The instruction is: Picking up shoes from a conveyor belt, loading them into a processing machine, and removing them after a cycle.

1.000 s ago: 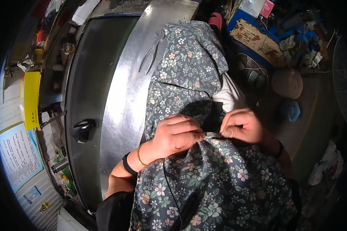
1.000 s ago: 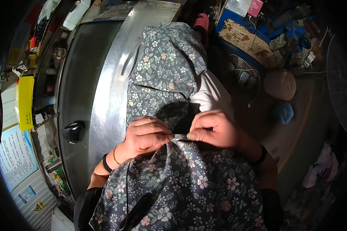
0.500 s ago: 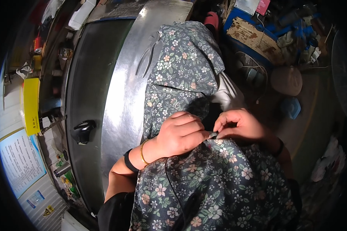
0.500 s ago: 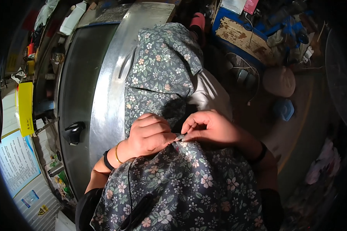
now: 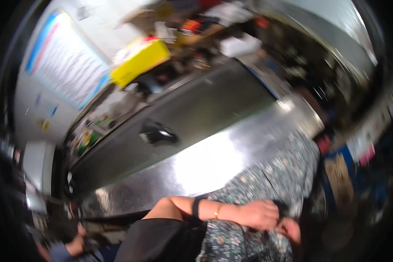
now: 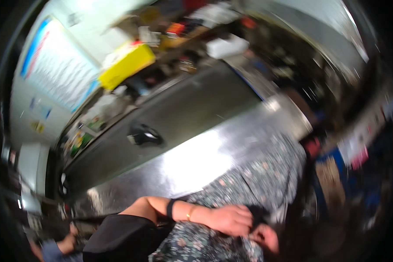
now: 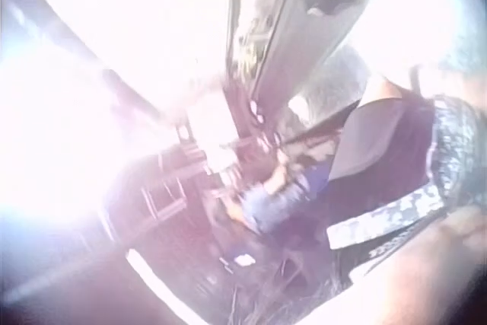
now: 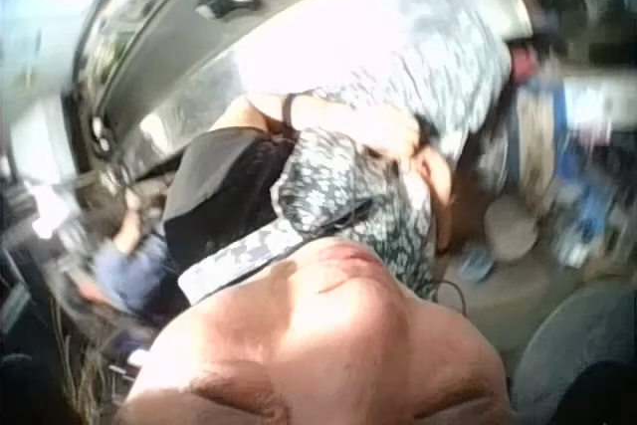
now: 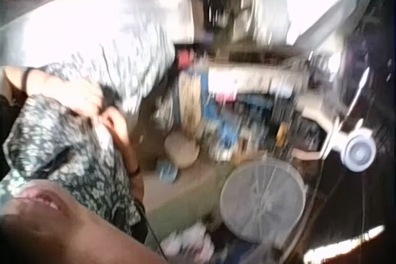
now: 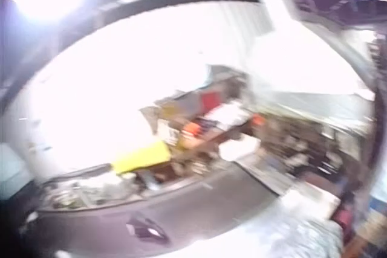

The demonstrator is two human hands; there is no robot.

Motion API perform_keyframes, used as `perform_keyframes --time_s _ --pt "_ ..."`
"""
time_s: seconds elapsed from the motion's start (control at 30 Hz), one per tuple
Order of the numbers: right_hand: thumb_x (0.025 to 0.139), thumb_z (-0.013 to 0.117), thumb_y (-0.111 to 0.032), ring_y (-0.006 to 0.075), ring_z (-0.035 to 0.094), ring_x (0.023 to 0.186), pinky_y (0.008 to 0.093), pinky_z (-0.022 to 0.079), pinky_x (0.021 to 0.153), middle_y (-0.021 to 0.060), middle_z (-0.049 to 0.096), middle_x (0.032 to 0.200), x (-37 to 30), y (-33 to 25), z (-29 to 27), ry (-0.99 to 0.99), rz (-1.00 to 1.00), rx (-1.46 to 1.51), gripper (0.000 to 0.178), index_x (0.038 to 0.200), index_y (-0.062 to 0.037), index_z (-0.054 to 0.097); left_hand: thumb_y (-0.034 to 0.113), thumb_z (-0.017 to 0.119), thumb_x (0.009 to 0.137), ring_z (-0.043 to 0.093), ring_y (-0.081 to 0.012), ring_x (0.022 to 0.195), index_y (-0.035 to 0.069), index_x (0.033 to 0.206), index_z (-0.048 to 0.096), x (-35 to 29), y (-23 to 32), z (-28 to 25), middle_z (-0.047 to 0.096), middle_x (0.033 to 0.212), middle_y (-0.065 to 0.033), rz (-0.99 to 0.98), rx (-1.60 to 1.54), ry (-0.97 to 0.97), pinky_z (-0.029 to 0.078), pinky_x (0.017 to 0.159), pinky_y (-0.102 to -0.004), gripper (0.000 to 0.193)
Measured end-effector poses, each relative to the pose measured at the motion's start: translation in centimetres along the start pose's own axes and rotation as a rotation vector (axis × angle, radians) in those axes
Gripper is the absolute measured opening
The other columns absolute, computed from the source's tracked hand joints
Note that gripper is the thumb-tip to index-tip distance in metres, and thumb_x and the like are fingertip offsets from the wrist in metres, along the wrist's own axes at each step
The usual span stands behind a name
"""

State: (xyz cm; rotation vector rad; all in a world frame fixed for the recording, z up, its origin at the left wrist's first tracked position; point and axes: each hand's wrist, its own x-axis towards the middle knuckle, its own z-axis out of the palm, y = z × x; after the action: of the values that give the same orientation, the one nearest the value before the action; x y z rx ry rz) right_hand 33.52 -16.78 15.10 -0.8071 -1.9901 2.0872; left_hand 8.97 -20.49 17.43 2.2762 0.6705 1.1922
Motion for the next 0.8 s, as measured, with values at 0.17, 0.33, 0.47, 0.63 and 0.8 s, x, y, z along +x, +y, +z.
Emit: perform_keyframes --time_s 0.17,0.33,0.47,0.63,0.8 --pt "0.09 0.066 -0.015 0.015 0.054 0.068 0.0278 0.045 0.062 0.0059 0.057 0.078 5.0 0.3 -2.2 -0.244 -0.186 0.065 0.017 0.08 -0.0045 0.058 0.023 0.063 0.086 0.053 -0.0266 0.076 0.009 0.073 0.053 -0.6 0.6 0.1 0.048 0.074 -0.0065 -0.021 0.096 0.097 0.043 0.065 -0.0377 0.022" --pt "0.09 0.066 -0.017 0.0164 0.057 0.068 0.029 0.047 0.061 0.0067 0.059 0.078 6.1 1.5 -4.5 -0.354 -0.268 0.218 0.015 0.083 -0.0051 0.061 0.026 0.062 0.089 0.052 -0.0287 0.072 0.008 0.072 0.051 -0.6 -0.4 1.4 0.046 0.072 -0.0077 -0.016 0.025 0.121 0.043 0.064 -0.0396 0.026" --pt "0.09 0.065 -0.018 0.0174 0.059 0.068 0.03 0.048 0.06 0.0075 0.062 0.079 6.8 2.0 -6.4 -0.45 -0.304 0.364 0.014 0.085 -0.0055 0.064 0.028 0.06 0.092 0.052 -0.0311 0.069 0.007 0.069 0.05 -0.9 -1.4 1.9 0.046 0.072 -0.0096 -0.082 -0.069 0.096 0.044 0.062 -0.0405 0.032" --pt "0.089 0.065 -0.02 0.0187 0.061 0.067 0.0312 0.049 0.059 0.0084 0.064 0.08 7.0 2.8 -7.7 -0.577 -0.322 0.589 0.014 0.087 -0.006 0.067 0.028 0.065 0.089 0.056 -0.0308 0.07 0.008 0.073 0.057 -1.5 -1.1 1.5 0.051 0.073 -0.0076 -0.259 -0.141 0.089 0.044 0.059 -0.0401 0.026" --pt "0.089 0.065 -0.021 0.0201 0.063 0.067 0.0325 0.051 0.059 0.0093 0.067 0.08 8.2 2.9 -8.7 -0.714 -0.305 0.822 0.015 0.09 -0.0065 0.07 0.021 0.069 0.086 0.057 -0.0277 0.069 0.007 0.076 0.06 -2.0 -0.3 -0.4 0.053 0.072 -0.0067 -0.386 -0.198 0.118 0.044 0.06 -0.0373 0.02"
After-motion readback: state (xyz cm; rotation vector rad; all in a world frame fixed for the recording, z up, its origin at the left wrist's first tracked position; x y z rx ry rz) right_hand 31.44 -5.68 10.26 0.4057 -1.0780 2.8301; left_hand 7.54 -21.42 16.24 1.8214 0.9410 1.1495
